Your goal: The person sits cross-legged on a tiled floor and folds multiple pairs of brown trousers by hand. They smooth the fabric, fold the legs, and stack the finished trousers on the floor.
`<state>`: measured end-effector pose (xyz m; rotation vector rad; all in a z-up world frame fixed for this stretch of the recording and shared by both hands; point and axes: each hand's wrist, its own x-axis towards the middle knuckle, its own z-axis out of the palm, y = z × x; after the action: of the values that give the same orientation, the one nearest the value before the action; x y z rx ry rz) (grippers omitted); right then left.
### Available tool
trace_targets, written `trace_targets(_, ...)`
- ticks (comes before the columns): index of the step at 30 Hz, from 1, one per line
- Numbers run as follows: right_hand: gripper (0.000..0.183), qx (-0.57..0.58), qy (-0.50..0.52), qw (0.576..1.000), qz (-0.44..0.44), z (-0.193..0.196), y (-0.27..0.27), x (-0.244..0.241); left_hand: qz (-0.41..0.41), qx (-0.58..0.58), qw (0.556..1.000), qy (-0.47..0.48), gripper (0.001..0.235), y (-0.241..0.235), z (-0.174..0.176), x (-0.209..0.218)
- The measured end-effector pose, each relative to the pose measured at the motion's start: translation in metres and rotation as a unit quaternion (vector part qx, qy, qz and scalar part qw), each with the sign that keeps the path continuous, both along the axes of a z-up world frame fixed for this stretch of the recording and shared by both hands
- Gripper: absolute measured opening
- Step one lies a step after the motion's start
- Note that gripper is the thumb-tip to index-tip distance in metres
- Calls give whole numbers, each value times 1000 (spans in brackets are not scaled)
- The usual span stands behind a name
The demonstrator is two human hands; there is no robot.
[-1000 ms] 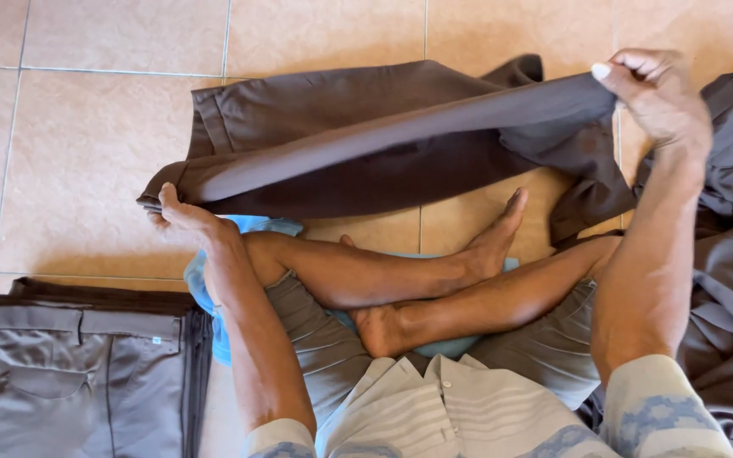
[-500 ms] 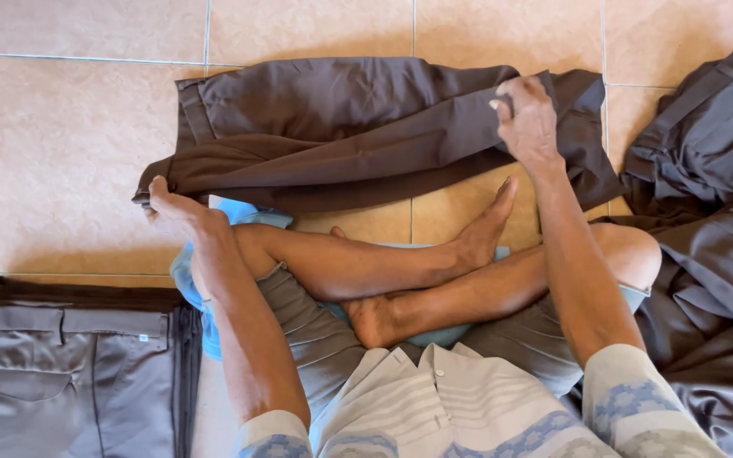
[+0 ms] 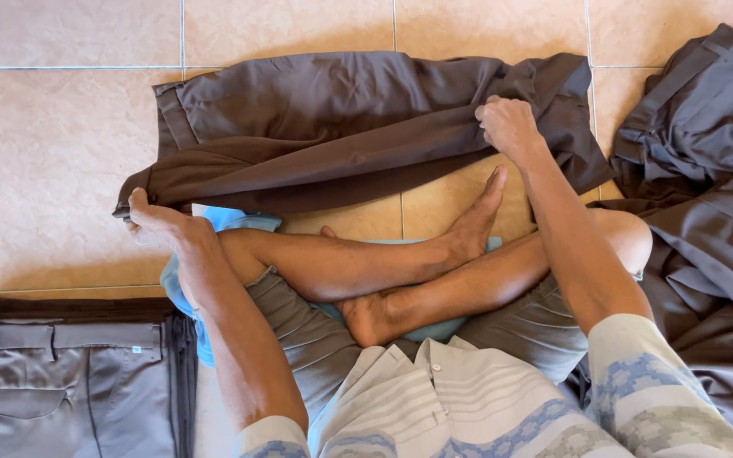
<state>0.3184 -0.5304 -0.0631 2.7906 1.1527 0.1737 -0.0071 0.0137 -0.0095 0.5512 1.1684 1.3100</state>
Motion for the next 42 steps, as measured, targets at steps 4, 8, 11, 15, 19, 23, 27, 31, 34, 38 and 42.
trace_targets(4,21,-98,151,968,-173,68,32,16,-22,26,999,-8,59,19,-35,-1)
trace_targets(8,15,-312,-443,838,-66,169,20,4,-47,66,996,-33,64,10,-23,2)
trace_targets(11,19,-262,-588,765,20,190,37,-13,-32,83,995,-46,60,-1,4,5)
trace_targets(15,24,185,-192,957,112,176,50,-21,32,21,999,-25,57,14,-26,-1)
trace_targets(19,27,9,57,998,-3,22,-12,-24,48,22,998,-23,57,20,-37,9)
trace_targets(23,12,84,100,989,-64,8,-19,-40,37,31,999,-4,55,28,-50,7)
trace_targets(27,44,4,88,993,-79,36,7,-57,35,39,999,1,54,25,-40,14)
trace_targets(31,54,-21,104,993,-48,38,48,-95,43,37,998,3,54,21,-35,13)
trace_targets(34,25,9,129,991,-31,2,48,-88,53,35,998,9,55,18,-33,7)
trace_targets(38,22,274,37,958,-71,31,57,-73,79,-14,997,-21,40,13,-14,9)
trace_targets(42,41,199,122,970,-65,75,82,-96,52,-12,998,28,52,-3,6,6)
